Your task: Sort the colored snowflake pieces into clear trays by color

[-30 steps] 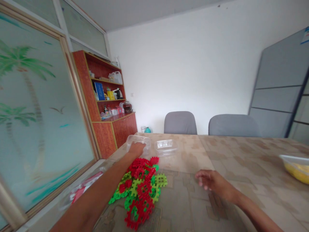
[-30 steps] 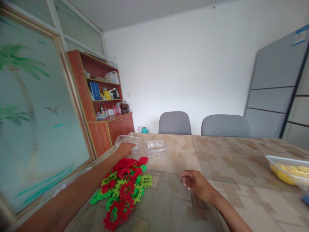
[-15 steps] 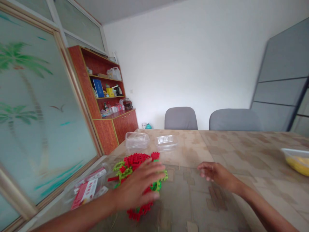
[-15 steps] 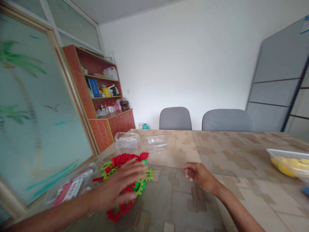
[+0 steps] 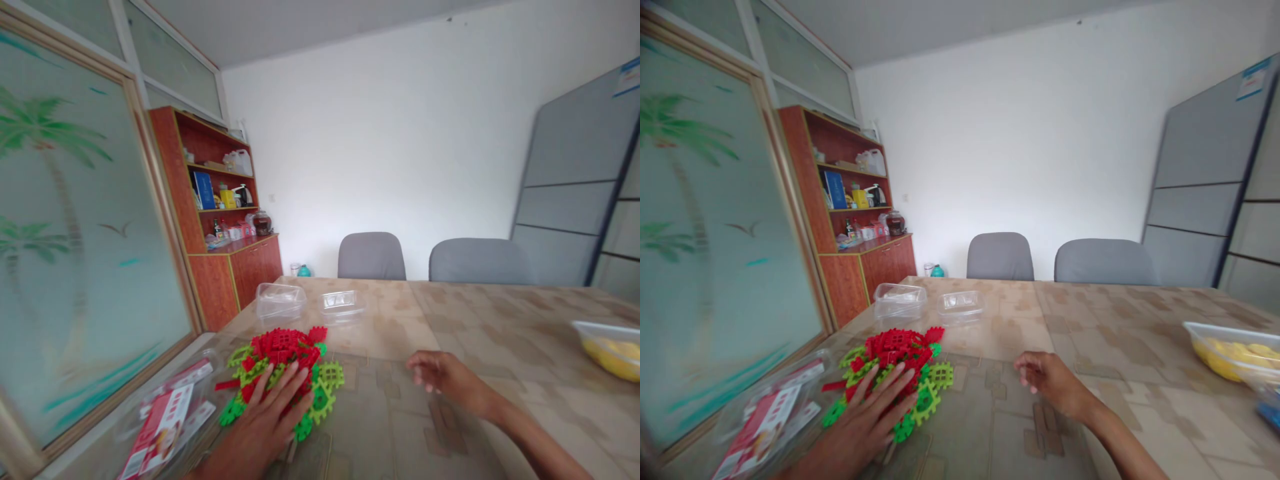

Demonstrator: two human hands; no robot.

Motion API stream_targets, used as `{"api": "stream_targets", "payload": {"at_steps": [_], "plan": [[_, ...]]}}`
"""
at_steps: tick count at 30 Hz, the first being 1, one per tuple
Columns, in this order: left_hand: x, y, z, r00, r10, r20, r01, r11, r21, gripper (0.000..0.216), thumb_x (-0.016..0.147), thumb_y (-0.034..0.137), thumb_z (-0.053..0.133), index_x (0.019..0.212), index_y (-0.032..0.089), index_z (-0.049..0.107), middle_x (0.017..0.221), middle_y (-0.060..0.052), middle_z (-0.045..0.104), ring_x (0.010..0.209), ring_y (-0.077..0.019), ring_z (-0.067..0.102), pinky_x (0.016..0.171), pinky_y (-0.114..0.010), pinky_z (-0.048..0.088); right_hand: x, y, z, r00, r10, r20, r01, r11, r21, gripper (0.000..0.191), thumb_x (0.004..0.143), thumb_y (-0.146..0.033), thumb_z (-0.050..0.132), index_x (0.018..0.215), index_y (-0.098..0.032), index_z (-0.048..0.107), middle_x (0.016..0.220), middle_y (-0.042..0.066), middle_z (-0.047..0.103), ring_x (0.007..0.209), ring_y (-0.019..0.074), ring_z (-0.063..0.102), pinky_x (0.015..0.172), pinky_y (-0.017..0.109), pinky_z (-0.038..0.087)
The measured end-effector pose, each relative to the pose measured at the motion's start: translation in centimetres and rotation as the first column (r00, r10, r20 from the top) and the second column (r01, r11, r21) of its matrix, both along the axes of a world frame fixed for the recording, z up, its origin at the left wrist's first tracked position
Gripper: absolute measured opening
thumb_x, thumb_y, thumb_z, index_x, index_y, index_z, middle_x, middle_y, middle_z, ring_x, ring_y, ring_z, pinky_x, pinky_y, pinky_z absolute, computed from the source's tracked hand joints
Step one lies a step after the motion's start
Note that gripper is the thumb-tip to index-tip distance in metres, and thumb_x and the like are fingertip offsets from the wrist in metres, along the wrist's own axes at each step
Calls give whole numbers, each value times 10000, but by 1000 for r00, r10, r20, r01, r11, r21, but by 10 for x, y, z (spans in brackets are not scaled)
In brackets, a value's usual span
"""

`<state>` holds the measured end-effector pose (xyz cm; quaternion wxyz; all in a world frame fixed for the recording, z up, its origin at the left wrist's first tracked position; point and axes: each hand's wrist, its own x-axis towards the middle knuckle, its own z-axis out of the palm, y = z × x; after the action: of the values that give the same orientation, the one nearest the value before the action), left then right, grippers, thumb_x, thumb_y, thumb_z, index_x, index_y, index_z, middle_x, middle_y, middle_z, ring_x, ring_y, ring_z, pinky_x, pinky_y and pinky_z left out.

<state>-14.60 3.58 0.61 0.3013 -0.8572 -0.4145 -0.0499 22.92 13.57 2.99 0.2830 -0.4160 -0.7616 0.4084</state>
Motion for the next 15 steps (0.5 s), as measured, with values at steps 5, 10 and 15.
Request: {"api": "stream_targets", "payload": {"at_steps": [5, 10, 15], "plan": [[17, -7, 7, 985, -158, 69, 156, 987, 36, 606, 784, 160, 554, 1369, 287, 458, 1500, -16, 344, 1391, -242, 284, 1168, -474, 165, 6, 3, 2, 1000, -26, 0, 26, 1000, 12, 242, 753, -376, 572, 834, -157, 637, 688, 53, 659, 535, 139, 556, 531, 265, 427], [71, -14, 29, 930, -351, 106, 346, 936, 56, 440, 854, 69, 471, 1247, 245, 560, 1438, -35, 446, 1348, -204, 371, 1153, -448, 203, 22, -5, 16, 995, -93, 28, 91, 993, 81, 367, 779, -497, 549, 865, -155, 650, 693, 51, 663, 559, 157, 576, 567, 286, 456], [142, 1, 10, 782, -531, 326, 531, 842, 98, 292, 965, 177, 449, 1235, 232, 544, 1267, -43, 621, 1256, -180, 496, 1147, -455, 199, 88, -22, 42, 944, -329, 36, 313, 923, 223, 400, 770, -552, 549, 871, -188, 682, 764, 81, 699, 690, 233, 621, 641, 345, 480]]}}
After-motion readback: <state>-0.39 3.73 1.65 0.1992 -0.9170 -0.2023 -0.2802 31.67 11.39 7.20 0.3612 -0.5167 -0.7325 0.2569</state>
